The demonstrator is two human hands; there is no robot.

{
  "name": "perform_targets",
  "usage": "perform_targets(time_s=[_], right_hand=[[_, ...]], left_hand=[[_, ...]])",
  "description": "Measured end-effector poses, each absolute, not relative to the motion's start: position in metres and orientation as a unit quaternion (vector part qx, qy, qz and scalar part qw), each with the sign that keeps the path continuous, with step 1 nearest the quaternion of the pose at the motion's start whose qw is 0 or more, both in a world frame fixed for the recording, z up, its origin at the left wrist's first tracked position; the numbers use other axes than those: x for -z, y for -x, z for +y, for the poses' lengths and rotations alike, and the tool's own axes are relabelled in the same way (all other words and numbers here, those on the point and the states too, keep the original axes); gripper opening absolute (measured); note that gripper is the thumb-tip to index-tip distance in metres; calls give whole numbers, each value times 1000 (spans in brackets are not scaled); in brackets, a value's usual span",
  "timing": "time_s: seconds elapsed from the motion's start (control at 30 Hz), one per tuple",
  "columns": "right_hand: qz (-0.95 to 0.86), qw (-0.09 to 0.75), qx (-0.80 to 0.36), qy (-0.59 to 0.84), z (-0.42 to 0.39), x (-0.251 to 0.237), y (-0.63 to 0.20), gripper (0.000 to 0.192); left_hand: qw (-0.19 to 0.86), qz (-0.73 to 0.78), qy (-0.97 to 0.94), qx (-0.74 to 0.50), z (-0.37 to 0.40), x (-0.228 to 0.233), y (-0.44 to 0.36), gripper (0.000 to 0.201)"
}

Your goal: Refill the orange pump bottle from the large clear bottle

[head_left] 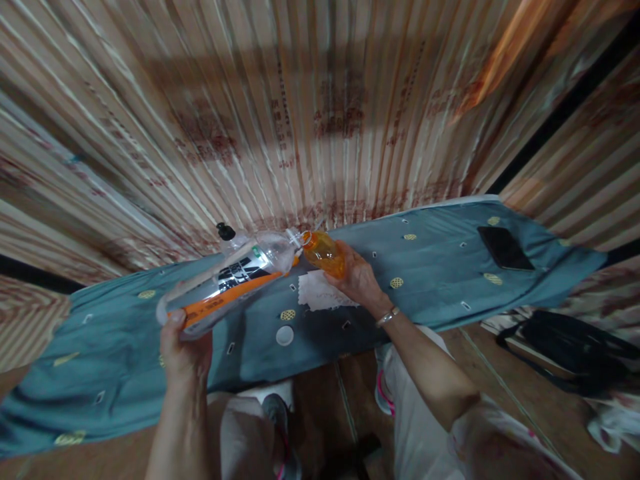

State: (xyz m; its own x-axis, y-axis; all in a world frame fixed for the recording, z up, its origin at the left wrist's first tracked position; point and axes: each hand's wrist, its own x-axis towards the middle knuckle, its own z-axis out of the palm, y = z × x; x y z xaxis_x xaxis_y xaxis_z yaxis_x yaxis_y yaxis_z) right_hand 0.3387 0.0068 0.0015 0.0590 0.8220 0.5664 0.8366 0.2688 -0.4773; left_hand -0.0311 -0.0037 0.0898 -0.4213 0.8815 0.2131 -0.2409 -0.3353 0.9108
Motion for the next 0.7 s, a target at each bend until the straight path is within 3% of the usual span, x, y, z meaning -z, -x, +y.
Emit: perform_targets(time_s=[0.7], right_hand=[[-683,392,-2,616,5,-7,-337,84]], left_hand=[[388,439,-366,-723,-3,-87,33,45]])
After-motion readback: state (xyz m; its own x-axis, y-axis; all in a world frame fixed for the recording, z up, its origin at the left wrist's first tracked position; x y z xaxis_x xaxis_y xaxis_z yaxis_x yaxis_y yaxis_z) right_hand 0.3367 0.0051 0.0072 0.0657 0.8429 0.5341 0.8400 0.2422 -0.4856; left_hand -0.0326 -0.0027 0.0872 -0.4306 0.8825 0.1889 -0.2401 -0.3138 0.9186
